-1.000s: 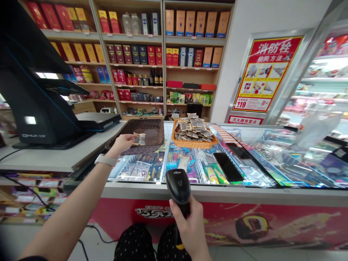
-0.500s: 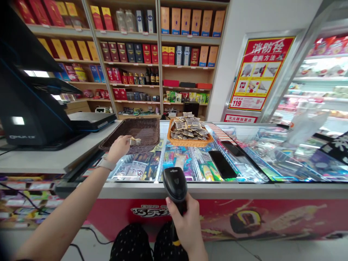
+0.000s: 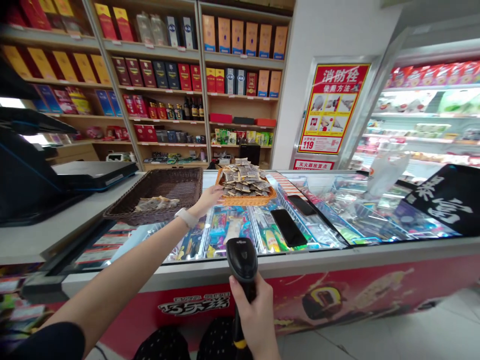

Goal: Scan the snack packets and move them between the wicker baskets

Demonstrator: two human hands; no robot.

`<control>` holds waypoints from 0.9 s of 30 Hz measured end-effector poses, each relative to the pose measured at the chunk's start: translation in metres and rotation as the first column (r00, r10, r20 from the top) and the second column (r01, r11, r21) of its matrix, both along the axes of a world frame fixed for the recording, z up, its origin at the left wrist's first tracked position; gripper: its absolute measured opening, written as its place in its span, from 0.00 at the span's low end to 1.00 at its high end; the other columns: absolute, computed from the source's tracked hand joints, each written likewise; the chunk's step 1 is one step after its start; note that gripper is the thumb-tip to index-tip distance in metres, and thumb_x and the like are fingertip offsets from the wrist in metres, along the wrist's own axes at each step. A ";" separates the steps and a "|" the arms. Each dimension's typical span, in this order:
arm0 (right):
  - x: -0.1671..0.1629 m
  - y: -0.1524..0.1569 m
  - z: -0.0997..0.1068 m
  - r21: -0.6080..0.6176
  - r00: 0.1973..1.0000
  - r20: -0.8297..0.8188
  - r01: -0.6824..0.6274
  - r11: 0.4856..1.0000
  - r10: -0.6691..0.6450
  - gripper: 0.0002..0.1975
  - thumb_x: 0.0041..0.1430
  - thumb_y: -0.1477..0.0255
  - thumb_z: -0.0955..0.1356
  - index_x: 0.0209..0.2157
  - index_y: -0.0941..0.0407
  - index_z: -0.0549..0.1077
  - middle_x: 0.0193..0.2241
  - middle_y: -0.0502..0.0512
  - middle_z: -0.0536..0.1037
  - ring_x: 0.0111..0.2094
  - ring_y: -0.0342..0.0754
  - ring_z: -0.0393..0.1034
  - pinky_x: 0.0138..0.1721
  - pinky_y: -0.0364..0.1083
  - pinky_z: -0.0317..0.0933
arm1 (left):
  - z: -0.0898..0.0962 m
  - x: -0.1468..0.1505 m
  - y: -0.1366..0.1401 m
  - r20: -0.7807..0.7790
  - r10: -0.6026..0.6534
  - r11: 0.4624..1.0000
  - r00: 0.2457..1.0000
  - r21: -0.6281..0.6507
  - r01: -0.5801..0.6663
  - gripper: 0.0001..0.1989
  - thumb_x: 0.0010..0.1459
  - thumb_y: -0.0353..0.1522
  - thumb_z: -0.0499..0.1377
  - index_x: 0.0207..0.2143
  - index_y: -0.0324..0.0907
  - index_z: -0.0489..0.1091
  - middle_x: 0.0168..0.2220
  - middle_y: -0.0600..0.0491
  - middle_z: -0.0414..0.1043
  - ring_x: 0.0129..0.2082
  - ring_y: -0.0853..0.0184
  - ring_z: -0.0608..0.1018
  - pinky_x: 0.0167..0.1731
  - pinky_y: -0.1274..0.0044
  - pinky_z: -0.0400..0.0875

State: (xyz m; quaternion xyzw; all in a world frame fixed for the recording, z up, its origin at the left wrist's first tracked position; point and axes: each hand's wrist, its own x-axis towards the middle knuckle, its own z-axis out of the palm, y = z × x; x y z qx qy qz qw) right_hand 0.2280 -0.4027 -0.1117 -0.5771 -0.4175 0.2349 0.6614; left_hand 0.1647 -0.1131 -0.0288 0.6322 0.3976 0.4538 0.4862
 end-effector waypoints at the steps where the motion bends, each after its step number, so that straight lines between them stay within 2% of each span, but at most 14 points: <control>1: 0.001 -0.001 0.000 -0.003 1.000 0.001 -0.002 1.000 0.002 0.23 0.60 0.53 0.71 0.38 0.60 0.83 0.26 0.56 0.81 0.28 0.52 0.73 0.30 0.44 0.65 | 0.002 0.012 0.006 0.061 -0.011 0.992 0.998 -0.125 0.019 0.11 0.55 0.28 0.64 0.43 0.39 0.74 0.32 0.49 0.78 0.32 0.62 0.82 0.38 0.73 0.78; 3: 0.004 -0.002 0.000 -0.010 1.000 0.010 -0.004 1.000 0.004 0.22 0.60 0.53 0.71 0.37 0.60 0.83 0.25 0.56 0.80 0.29 0.52 0.73 0.32 0.44 0.65 | 0.006 0.031 0.020 0.118 0.004 0.954 0.993 -0.299 0.032 0.13 0.59 0.29 0.63 0.47 0.37 0.72 0.31 0.49 0.77 0.29 0.63 0.82 0.36 0.73 0.78; 5: 0.007 -0.003 -0.002 -0.023 1.000 0.025 -0.005 1.000 0.006 0.21 0.60 0.53 0.71 0.33 0.59 0.82 0.24 0.55 0.79 0.29 0.52 0.72 0.32 0.44 0.65 | 0.010 0.045 0.032 0.132 0.049 0.928 0.990 -0.372 0.004 0.17 0.61 0.30 0.62 0.52 0.34 0.70 0.29 0.48 0.75 0.27 0.62 0.82 0.35 0.72 0.79; 9: 0.013 -0.002 -0.010 -0.047 0.998 0.057 -0.012 0.999 0.015 0.22 0.61 0.53 0.70 0.32 0.59 0.81 0.23 0.54 0.78 0.28 0.51 0.71 0.31 0.44 0.62 | 0.015 0.058 0.055 0.112 0.102 0.910 0.988 -0.411 -0.047 0.19 0.64 0.32 0.61 0.56 0.34 0.67 0.28 0.47 0.75 0.28 0.59 0.83 0.32 0.71 0.79; 12: 0.017 0.000 -0.015 -0.053 0.997 0.076 -0.013 0.999 0.017 0.22 0.62 0.53 0.69 0.35 0.59 0.82 0.24 0.54 0.78 0.29 0.52 0.71 0.31 0.44 0.62 | 0.015 0.059 0.064 0.128 0.133 0.912 0.983 -0.404 -0.071 0.13 0.64 0.31 0.62 0.50 0.36 0.70 0.28 0.47 0.75 0.28 0.62 0.82 0.32 0.73 0.79; 15: 0.018 0.003 -0.015 -0.048 0.998 0.068 -0.013 0.999 0.016 0.22 0.62 0.53 0.70 0.34 0.59 0.82 0.25 0.55 0.79 0.29 0.51 0.71 0.32 0.44 0.62 | 0.014 0.055 0.065 0.171 0.159 0.924 0.972 -0.372 -0.086 0.06 0.63 0.28 0.62 0.42 0.36 0.71 0.29 0.48 0.75 0.29 0.65 0.82 0.36 0.75 0.80; 18: 0.015 0.005 -0.014 -0.042 0.999 0.046 -0.025 0.999 0.026 0.23 0.61 0.52 0.70 0.35 0.60 0.82 0.24 0.55 0.79 0.29 0.51 0.71 0.31 0.43 0.63 | 0.011 0.045 0.055 0.222 0.170 0.937 0.960 -0.338 -0.088 0.02 0.62 0.27 0.61 0.37 0.36 0.71 0.31 0.48 0.75 0.31 0.67 0.83 0.43 0.76 0.79; 20: 0.013 0.006 -0.012 -0.035 0.999 0.038 -0.025 0.999 0.026 0.25 0.61 0.51 0.70 0.36 0.61 0.83 0.23 0.54 0.77 0.28 0.51 0.70 0.29 0.43 0.63 | 0.008 0.036 0.041 0.278 0.153 0.948 0.948 -0.314 -0.060 0.03 0.61 0.27 0.62 0.33 0.37 0.69 0.30 0.49 0.75 0.31 0.68 0.83 0.47 0.75 0.79; 23: 0.008 0.006 -0.007 0.000 0.999 0.037 -0.019 1.000 0.018 0.24 0.61 0.53 0.71 0.37 0.62 0.84 0.22 0.54 0.77 0.26 0.50 0.69 0.28 0.44 0.64 | -0.001 0.016 0.009 0.414 0.083 0.970 0.907 -0.243 0.022 0.08 0.58 0.28 0.63 0.28 0.39 0.66 0.27 0.52 0.72 0.33 0.67 0.83 0.50 0.71 0.78; 27: 0.002 0.002 0.003 0.012 0.999 0.016 -0.039 0.999 0.039 0.21 0.60 0.55 0.71 0.35 0.61 0.83 0.24 0.55 0.79 0.26 0.50 0.70 0.30 0.44 0.65 | -0.023 -0.012 -0.043 0.502 0.016 0.991 0.865 -0.122 0.052 0.17 0.52 0.33 0.64 0.21 0.43 0.57 0.20 0.59 0.61 0.33 0.66 0.82 0.51 0.69 0.78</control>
